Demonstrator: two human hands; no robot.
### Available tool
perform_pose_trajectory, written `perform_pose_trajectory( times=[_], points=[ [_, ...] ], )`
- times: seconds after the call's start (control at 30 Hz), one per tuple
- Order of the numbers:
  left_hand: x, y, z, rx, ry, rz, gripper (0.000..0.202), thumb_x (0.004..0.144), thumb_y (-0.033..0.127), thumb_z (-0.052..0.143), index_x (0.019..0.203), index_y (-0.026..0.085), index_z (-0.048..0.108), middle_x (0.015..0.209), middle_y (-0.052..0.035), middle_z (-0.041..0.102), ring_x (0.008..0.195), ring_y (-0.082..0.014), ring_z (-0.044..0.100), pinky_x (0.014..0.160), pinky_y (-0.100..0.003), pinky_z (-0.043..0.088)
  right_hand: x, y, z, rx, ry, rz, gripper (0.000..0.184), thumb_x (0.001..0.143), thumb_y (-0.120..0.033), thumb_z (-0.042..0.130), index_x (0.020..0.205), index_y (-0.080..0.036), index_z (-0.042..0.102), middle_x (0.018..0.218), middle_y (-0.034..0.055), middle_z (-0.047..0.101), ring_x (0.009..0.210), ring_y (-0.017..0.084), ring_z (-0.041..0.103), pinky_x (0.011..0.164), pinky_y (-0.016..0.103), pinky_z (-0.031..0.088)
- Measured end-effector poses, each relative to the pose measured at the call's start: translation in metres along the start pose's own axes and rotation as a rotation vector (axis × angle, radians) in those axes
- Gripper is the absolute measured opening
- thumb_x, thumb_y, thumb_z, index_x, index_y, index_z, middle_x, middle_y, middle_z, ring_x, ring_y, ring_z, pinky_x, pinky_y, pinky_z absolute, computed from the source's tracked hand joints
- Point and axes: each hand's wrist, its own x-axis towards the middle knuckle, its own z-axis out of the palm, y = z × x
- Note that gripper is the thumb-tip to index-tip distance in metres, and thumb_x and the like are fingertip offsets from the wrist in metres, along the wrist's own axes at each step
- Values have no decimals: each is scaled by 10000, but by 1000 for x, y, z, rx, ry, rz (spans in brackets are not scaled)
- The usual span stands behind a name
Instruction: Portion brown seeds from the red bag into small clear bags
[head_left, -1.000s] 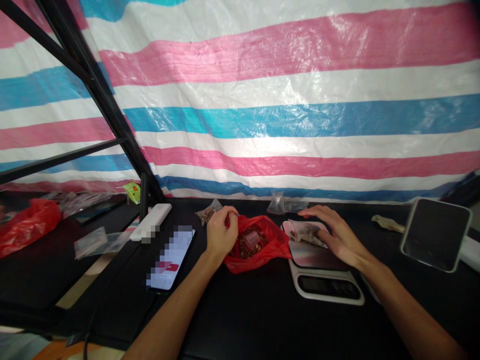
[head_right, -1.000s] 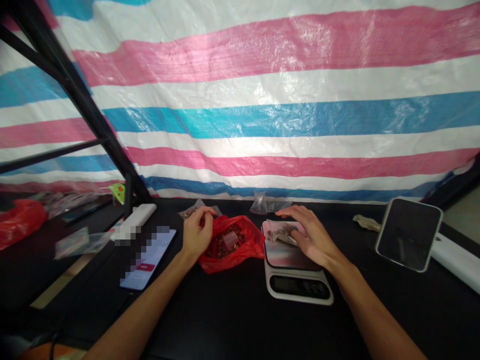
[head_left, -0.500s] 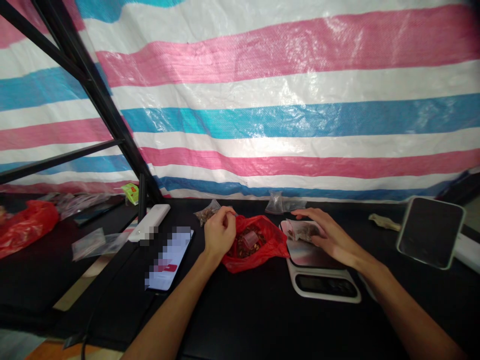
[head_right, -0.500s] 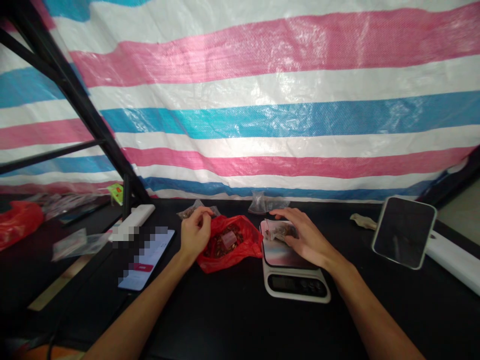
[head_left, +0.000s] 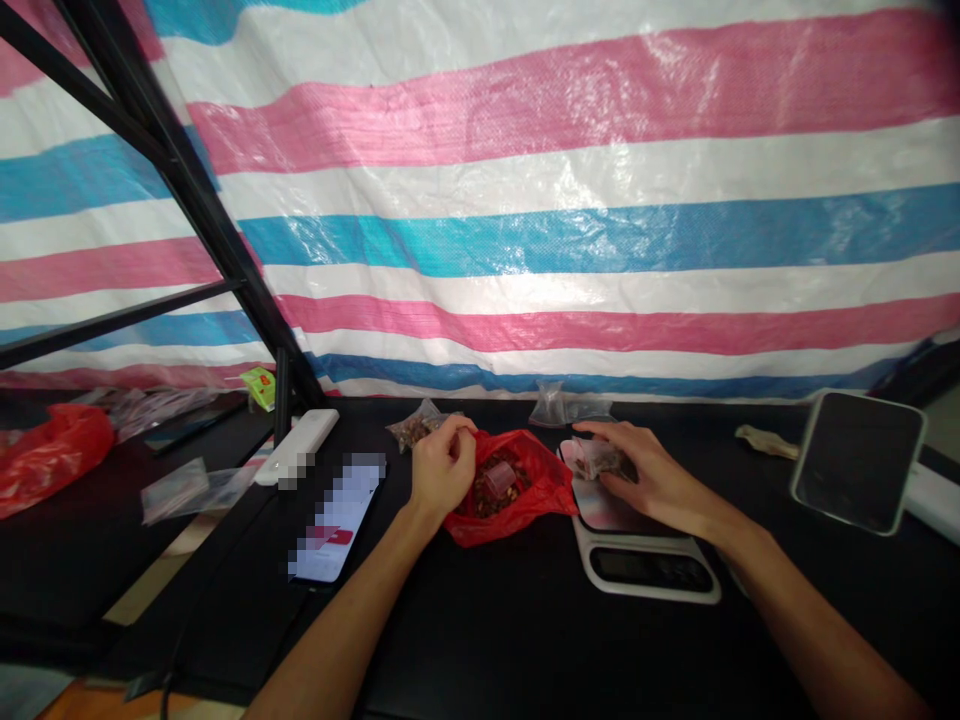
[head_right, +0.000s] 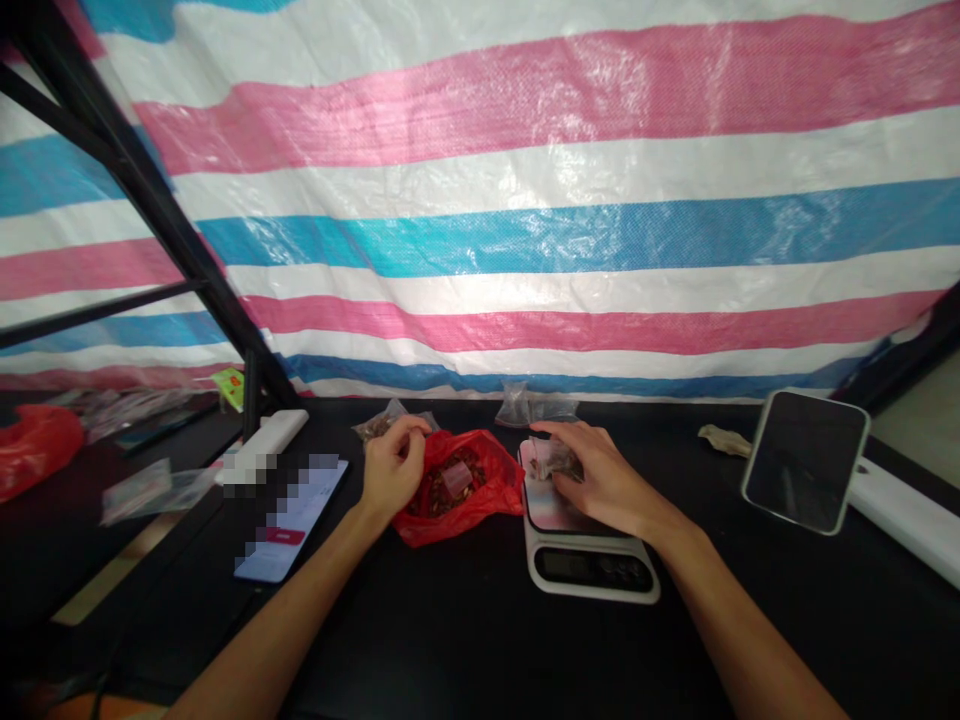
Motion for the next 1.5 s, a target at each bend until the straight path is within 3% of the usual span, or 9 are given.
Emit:
perform_pose_trajectory(
  times=[0.17, 0.33, 0.47, 0.6, 0.77, 0.9, 1.03, 1.3, 1.5],
  points=[
    [-5, 9, 2, -192, -241, 22, 264, 992, 286, 478, 889, 201, 705, 620, 25, 581, 533, -122, 486, 565, -244, 364, 3, -8, 6, 212, 125, 74, 564, 889, -273, 646, 1439, -310, 527, 1158, 74, 694, 1024, 267, 671, 923, 454, 553],
    [-13, 29, 6, -340, -339, 46, 269, 1006, 389, 525, 1018, 191, 707, 815, -37, 662, 703, -160, 588, 675, -267, 452, 7, -41, 24, 572, 325, 88, 488, 917, -369, 697, 1338, -325, 455, 1095, 39, 681, 912, 222, 691, 762, 353, 600],
    [-20, 42, 13, -461, -405, 82, 303, 966, 440, 613, 1108, 182, 684, 909, -50, 644, 749, -157, 581, 679, -260, 458, 14, -70, 42, 486, 271, 35, 524, 927, -317, 688, 1379, -313, 423, 1128, 60, 681, 906, 219, 701, 779, 373, 612],
    [-24, 40, 22, -534, -358, -51, 308, 974, 485, 601, 1014, 187, 665, 859, -32, 640, 722, -152, 572, 651, -250, 453, 17, -83, 50, 277, 204, -75, 536, 911, -279, 690, 1399, -294, 470, 1322, 120, 649, 1155, 290, 667, 983, 482, 567],
    [-21, 35, 24, -622, -313, -127, 316, 993, 493, 573, 977, 188, 657, 893, -47, 668, 746, -162, 607, 662, -258, 472, 6, -78, 51, 239, 144, -93, 698, 931, -311, 680, 1551, -316, 359, 1521, 124, 526, 1370, 325, 533, 1142, 548, 445],
    [-21, 36, 23, -625, -343, -134, 323, 992, 501, 568, 956, 190, 646, 927, -56, 676, 799, -179, 620, 714, -273, 488, 2, -74, 52, 319, 277, -19, 446, 990, -317, 604, 1421, -316, 488, 1205, 79, 662, 1088, 257, 639, 1001, 463, 530],
    [-24, 35, 22, -644, -384, -156, 340, 1009, 511, 532, 933, 188, 607, 846, -30, 628, 741, -157, 575, 676, -260, 458, 6, -81, 54, 469, 361, -10, 382, 996, -309, 602, 1363, -318, 498, 991, 25, 652, 891, 208, 614, 871, 387, 547],
    [-26, 36, 21, -588, -396, -160, 406, 1007, 581, 486, 874, 201, 537, 794, 5, 527, 710, -142, 495, 650, -252, 406, 6, -92, 59, 512, 441, -3, 180, 991, -299, 612, 1161, -293, 553, 874, 2, 606, 760, 186, 550, 721, 338, 507],
    [-29, 35, 28, -483, -288, -164, 426, 1054, 556, 388, 833, 208, 492, 749, 28, 476, 674, -128, 443, 629, -253, 371, 4, -93, 60, 502, 441, -3, 179, 989, -310, 622, 1157, -296, 561, 916, 13, 624, 763, 188, 562, 728, 348, 522]
  ],
)
